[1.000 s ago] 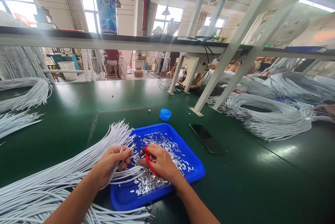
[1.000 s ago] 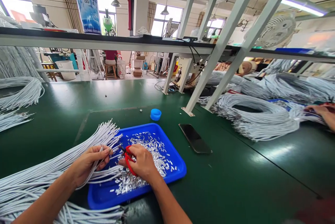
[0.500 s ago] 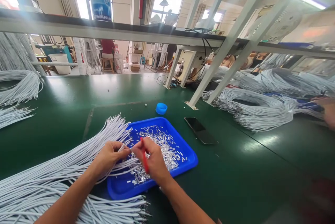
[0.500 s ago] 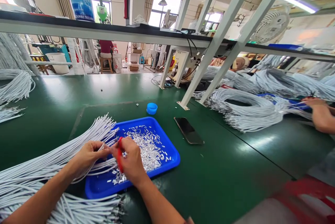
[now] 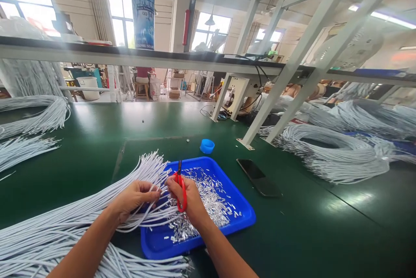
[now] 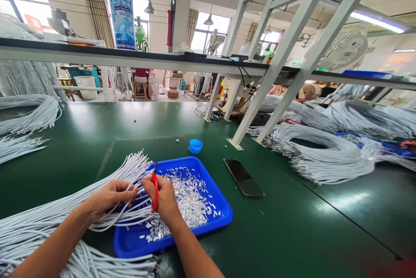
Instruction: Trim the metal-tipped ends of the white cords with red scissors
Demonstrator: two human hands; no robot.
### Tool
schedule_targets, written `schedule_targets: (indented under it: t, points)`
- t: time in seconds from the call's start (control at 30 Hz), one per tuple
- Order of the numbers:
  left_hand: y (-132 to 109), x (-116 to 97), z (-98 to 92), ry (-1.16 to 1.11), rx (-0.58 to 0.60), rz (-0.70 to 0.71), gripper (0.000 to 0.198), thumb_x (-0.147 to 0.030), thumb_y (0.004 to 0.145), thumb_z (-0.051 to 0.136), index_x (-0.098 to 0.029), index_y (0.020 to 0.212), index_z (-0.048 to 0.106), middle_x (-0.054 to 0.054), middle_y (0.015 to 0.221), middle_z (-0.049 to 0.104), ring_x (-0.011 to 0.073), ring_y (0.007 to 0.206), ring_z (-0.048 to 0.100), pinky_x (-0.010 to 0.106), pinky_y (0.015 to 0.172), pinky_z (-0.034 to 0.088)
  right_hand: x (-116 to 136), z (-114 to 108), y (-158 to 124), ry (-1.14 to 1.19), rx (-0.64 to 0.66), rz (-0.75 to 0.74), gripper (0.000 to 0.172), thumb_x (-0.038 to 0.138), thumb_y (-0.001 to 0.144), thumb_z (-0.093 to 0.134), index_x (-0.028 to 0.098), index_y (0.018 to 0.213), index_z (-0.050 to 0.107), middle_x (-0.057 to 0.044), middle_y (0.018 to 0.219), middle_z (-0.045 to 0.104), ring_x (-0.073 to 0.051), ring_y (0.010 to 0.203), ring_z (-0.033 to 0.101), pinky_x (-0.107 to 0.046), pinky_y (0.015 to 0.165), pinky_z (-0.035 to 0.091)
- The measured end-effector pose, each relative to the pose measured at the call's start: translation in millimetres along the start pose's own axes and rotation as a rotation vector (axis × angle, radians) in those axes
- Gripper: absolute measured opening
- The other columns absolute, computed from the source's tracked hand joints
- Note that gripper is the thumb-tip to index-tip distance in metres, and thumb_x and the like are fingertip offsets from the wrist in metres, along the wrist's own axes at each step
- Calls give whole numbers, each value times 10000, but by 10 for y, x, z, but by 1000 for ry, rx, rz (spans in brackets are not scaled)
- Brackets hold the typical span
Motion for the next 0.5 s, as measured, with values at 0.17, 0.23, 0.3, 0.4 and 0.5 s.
schedule_targets:
  t: [0.17, 0.23, 0.3, 0.4, 0.5]
  points:
    - [-29, 22, 67, -157, 25, -34, 347, -426, 593, 749, -113, 672, 620, 34, 556, 642, 106, 502, 513, 205, 502, 318, -94, -235, -4, -237, 3, -1, 310, 464, 781, 540, 162, 730, 590, 18, 649, 487, -122, 623, 427, -227, 582, 337]
    - [-26, 29, 74, -254, 24, -21, 306, -381, 621, 747, -108, 669, 614, 29, 564, 625, 95, 498, 522, 195, 499, 334, -98, -256, -11, -354, 72, -18, 306, 451, 785, 543, 160, 700, 586, 17, 643, 485, -121, 614, 428, -226, 566, 325]
    - [-15, 25, 57, -333, -2, 21, 265, -331, 633, 751, -103, 648, 616, 13, 558, 597, 74, 489, 509, 181, 497, 346, -86, -241, -19, -488, 122, -54, 290, 431, 778, 561, 162, 671, 584, 18, 638, 489, -116, 592, 422, -223, 543, 304]
    - [0, 21, 15, -395, -77, 67, 229, -282, 614, 772, -101, 653, 637, 0, 535, 574, 59, 486, 490, 165, 500, 357, -61, -203, -30, -641, 149, -88, 290, 410, 775, 565, 167, 617, 577, 24, 609, 490, -103, 547, 400, -219, 508, 263]
    - [-5, 3, 5, -394, -144, 113, 241, -267, 597, 783, -99, 730, 673, -19, 536, 547, 47, 484, 459, 160, 503, 358, -45, -188, -37, -741, 144, -111, 329, 389, 758, 583, 166, 525, 516, 32, 559, 458, -93, 514, 378, -222, 486, 221]
Point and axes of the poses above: each hand's wrist, its own y-axis towards the middle knuckle, its own z-axis out of the palm, x = y × z, the point moved 4 cm from there along y, towards the middle knuckle
